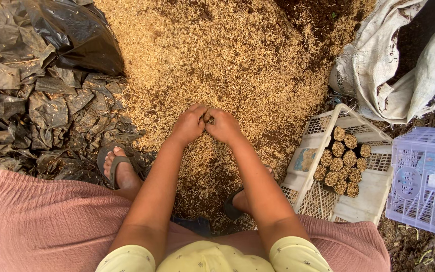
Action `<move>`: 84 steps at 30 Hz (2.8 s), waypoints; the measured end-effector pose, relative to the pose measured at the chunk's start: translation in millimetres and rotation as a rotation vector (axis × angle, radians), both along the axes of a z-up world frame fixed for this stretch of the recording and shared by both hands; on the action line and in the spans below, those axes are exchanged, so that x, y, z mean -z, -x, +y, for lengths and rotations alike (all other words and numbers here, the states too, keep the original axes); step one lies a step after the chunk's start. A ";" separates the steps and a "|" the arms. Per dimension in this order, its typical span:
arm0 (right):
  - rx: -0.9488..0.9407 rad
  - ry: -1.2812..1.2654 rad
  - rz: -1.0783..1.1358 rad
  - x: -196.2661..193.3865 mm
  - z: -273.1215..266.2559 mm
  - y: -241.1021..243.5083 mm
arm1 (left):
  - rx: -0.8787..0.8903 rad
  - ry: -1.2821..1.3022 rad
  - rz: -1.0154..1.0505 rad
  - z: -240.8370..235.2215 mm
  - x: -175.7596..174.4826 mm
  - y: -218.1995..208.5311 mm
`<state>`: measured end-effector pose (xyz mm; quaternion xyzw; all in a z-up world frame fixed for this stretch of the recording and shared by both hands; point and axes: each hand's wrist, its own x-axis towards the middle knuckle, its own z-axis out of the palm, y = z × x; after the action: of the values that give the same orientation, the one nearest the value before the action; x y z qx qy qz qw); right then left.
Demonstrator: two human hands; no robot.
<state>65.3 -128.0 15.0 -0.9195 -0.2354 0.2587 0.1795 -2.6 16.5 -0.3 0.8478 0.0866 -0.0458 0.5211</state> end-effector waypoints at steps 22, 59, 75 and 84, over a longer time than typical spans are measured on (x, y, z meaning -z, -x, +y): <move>-0.115 0.037 -0.253 -6.5 -6.6 19.4 | 0.018 -0.056 -0.055 -4.5 -6.7 1.5; 0.543 -0.776 0.043 -71.6 -107.5 -101.4 | -0.008 -0.210 0.020 -26.5 7.2 -4.4; -0.049 0.030 -0.110 33.8 -69.6 -27.7 | -0.139 -0.349 0.173 -18.0 7.5 0.9; 0.490 -0.065 0.125 52.5 -67.8 -7.1 | -0.133 -0.499 -0.244 -30.5 8.8 -2.0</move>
<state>72.4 -195.8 -37.5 -0.9251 -0.0024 0.2561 0.2804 -0.6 -14.0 -9.0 0.9416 0.0871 0.1137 0.3049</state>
